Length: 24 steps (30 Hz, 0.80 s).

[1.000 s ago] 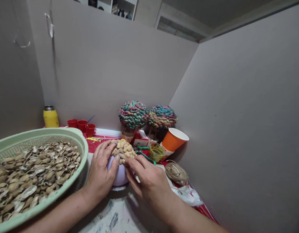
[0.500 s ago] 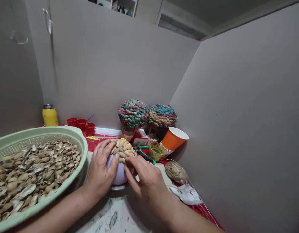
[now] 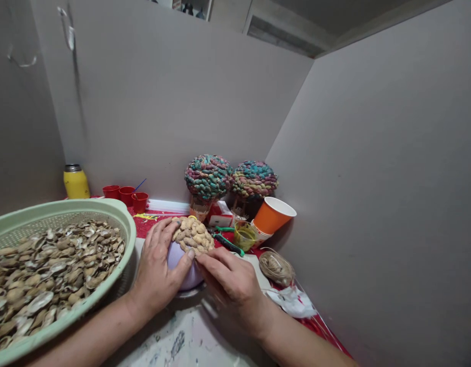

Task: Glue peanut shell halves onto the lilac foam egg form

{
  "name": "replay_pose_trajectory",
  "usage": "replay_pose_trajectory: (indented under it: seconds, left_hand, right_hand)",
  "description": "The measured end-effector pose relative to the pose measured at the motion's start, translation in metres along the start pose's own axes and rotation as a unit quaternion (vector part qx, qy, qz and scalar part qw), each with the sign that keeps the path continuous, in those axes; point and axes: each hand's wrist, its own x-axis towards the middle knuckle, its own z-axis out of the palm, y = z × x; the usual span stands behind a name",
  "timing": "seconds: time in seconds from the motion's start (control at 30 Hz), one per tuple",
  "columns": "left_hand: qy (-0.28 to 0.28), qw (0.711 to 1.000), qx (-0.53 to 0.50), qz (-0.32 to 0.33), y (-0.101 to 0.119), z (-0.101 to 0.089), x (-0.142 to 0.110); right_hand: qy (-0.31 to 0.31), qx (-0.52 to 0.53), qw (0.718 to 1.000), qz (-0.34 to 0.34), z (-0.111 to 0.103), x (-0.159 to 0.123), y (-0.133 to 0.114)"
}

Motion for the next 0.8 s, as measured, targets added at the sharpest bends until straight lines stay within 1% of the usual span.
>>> replay_pose_trajectory:
  seconds: [0.07, 0.13, 0.27, 0.33, 0.4, 0.53, 0.67, 0.8]
  left_hand:
    - [0.000, 1.000, 0.006, 0.002, 0.000, 0.000, 0.001]
    - [0.000, 1.000, 0.010, 0.006, 0.000, 0.000, 0.000]
    - [-0.003, 1.000, 0.013, 0.007, -0.001, 0.000, -0.001]
    - [-0.003, 1.000, 0.014, 0.005, -0.002, 0.000, -0.002]
    - [-0.004, 1.000, 0.012, 0.005, -0.002, 0.000, -0.002]
    - [-0.003, 1.000, 0.012, 0.009, -0.002, 0.000, -0.001]
    - [-0.003, 1.000, 0.012, 0.010, -0.002, -0.001, -0.001]
    - [-0.010, 1.000, 0.004, 0.007, -0.004, -0.001, -0.001]
  right_hand:
    - [0.012, 0.012, 1.000, -0.009, 0.000, -0.003, 0.003]
    - [0.032, 0.038, 0.999, 0.001, -0.001, -0.005, 0.006]
    - [0.093, 0.068, 0.992, 0.042, -0.002, -0.009, 0.007]
    - [0.106, 0.061, 0.990, 0.073, -0.001, -0.010, 0.008]
    - [0.096, 0.053, 0.988, 0.108, 0.002, -0.011, 0.008]
    - [0.049, 0.062, 0.985, 0.156, 0.010, -0.007, 0.011]
    - [0.032, 0.089, 0.983, 0.159, 0.015, -0.003, 0.013]
    - [0.045, 0.110, 0.980, 0.158, 0.015, -0.001, 0.011]
